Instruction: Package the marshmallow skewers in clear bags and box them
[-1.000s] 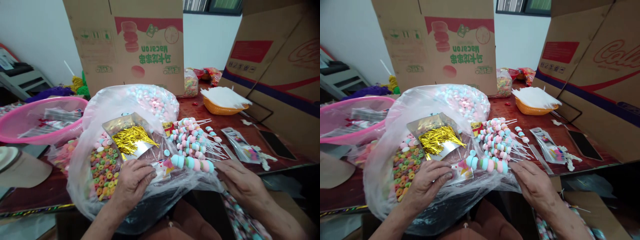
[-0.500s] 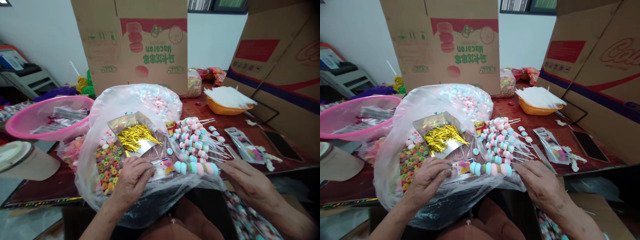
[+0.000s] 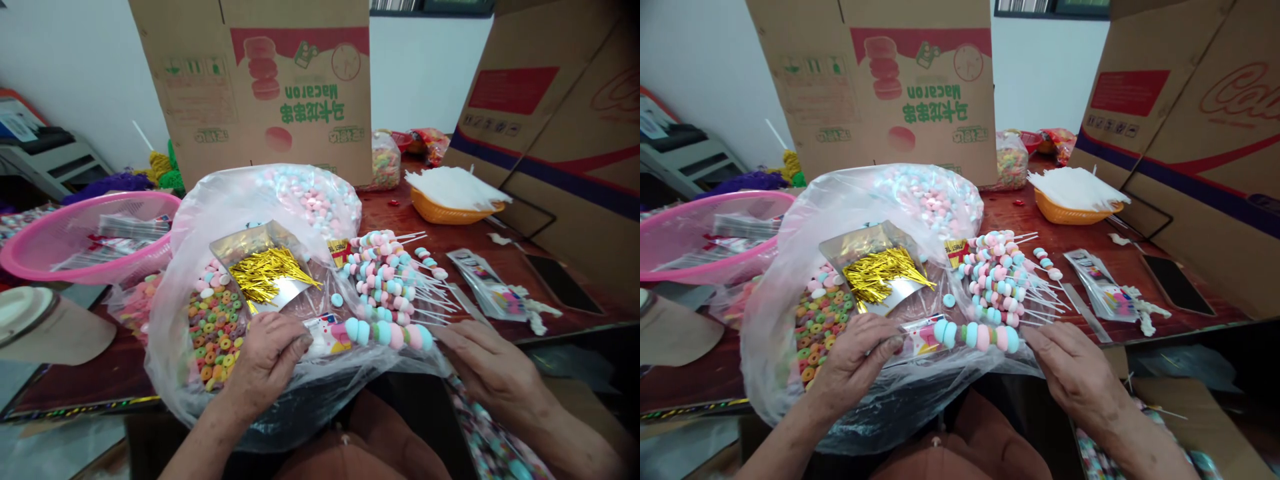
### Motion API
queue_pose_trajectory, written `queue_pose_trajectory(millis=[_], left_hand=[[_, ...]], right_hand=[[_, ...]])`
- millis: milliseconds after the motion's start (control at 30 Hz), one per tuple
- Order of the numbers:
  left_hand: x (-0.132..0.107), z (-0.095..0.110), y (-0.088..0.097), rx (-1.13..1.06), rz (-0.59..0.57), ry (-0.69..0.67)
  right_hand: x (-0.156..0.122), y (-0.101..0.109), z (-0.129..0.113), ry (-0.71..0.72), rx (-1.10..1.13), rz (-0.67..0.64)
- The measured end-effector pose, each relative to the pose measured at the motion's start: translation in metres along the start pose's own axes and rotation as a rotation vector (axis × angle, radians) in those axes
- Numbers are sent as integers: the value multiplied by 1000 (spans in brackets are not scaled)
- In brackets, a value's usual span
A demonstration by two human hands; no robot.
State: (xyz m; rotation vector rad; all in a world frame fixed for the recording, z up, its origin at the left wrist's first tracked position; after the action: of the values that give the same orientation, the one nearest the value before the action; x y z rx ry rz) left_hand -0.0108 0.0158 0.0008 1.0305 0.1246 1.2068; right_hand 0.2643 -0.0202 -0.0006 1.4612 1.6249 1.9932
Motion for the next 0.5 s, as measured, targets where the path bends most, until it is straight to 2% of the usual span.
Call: queue_pose_trajectory(millis=[133,367,500], left_hand=[[0,2,0,45,-12,19],[8,13,-13,108,-116,-128],[10,12,-15,134,-79,-132]], right_hand=[[-4,-2,-1,25,-6,-36],[3,-5,0,31,229,-188],[5,-9,0,-21,125,-255]])
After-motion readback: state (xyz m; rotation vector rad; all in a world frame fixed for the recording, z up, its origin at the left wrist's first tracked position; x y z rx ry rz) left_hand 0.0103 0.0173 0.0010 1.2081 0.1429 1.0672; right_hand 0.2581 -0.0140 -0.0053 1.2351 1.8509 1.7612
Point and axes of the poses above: each hand's wrist, its own x-axis towards the middle knuckle, its own y-axis out of the back of the hand, z = x × y, the point moved 5 cm from there along x, towards the middle knuckle, and after that the axes turned 3 degrees about y, right-handed, at the moved point
